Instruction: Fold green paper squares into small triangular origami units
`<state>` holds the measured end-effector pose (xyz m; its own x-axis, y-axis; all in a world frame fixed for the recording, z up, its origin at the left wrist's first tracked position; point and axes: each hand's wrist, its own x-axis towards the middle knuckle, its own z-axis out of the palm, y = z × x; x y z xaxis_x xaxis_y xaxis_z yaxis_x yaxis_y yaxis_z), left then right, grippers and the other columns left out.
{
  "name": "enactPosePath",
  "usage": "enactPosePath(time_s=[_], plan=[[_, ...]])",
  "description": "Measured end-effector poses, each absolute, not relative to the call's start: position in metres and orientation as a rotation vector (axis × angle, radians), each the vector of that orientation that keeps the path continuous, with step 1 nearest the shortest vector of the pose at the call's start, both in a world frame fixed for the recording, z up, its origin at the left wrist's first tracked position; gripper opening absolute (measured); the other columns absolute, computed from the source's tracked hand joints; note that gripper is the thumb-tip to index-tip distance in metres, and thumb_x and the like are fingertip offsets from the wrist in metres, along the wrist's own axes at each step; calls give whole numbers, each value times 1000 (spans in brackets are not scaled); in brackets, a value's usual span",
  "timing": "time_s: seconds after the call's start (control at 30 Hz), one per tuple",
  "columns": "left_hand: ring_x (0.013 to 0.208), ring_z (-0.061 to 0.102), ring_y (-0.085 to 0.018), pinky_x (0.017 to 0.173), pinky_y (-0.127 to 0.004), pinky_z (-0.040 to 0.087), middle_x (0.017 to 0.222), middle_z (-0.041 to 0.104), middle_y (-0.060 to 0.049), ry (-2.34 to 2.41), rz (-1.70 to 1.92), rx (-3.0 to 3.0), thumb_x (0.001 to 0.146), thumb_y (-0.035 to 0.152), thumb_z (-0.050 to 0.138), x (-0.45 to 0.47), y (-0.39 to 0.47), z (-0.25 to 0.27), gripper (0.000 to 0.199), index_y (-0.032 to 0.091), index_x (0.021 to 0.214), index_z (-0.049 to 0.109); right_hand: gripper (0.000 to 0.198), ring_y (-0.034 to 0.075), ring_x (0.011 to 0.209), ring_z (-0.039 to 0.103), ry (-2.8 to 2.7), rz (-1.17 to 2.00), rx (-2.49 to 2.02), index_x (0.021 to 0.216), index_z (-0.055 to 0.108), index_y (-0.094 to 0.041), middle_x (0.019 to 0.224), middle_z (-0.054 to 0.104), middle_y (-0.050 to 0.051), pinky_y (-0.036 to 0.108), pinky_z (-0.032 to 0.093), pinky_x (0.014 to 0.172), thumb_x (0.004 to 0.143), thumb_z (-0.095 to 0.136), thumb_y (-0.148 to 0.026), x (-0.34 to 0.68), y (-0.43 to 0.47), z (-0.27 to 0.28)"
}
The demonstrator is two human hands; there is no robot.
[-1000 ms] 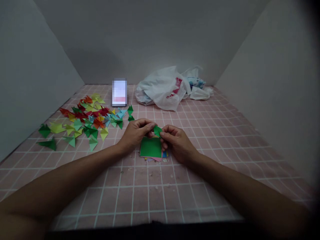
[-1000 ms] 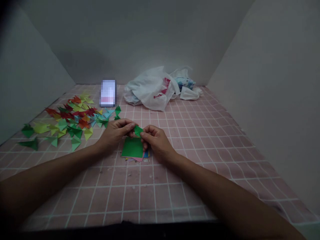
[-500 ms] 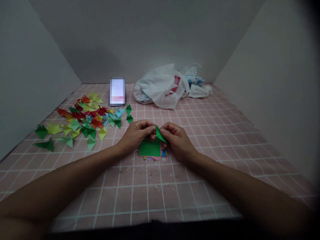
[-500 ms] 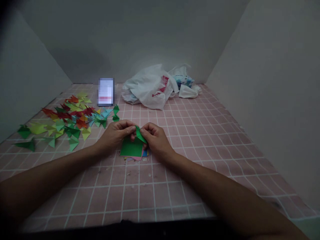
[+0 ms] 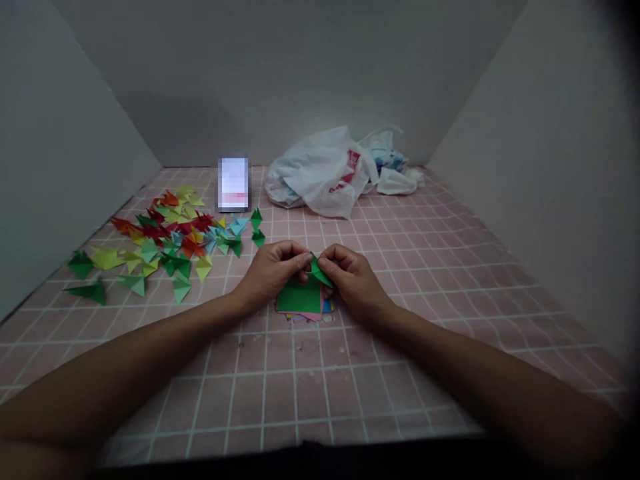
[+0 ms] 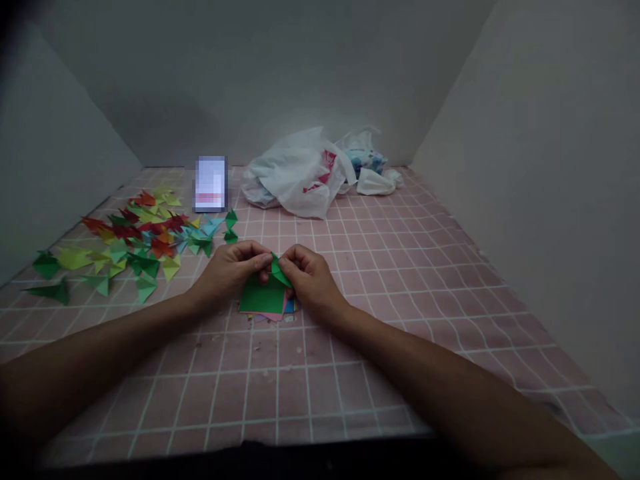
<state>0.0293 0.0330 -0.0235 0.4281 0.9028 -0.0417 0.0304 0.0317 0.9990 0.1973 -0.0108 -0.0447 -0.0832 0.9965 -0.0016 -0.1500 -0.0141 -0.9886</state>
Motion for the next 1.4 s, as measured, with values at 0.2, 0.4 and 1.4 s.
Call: enactPosePath(time_s=[0.2,0.4,1.4], plan=[[52,57,-9,54,-21,44,58,64,3,919,850,1390,81,33,72,30,31,-23,19,15,77,64,23,8,49,49,-1177,1316,-1050,81,59,-20,64,56,-5,23,41,47,86,70,-39,197,-11,-46],[54,58,-9,58,-21,47,60,66,2,828,806,1289,80,34,74,29,33,-25,20,15,80,67,24,8,47,49,-1125,1393,-1004,80,58,-20,62,57,-6,23,40,47,86,71,-39,198,-11,-43],[56,59,-11,59,-23,47,61,66,2,854,787,1402,82,35,71,28,32,-25,19,16,81,68,24,8,48,42,-1157,1361,-1084,73,54,-21,59,49,-6,24,34,45,85,69,-36,199,-12,-38]])
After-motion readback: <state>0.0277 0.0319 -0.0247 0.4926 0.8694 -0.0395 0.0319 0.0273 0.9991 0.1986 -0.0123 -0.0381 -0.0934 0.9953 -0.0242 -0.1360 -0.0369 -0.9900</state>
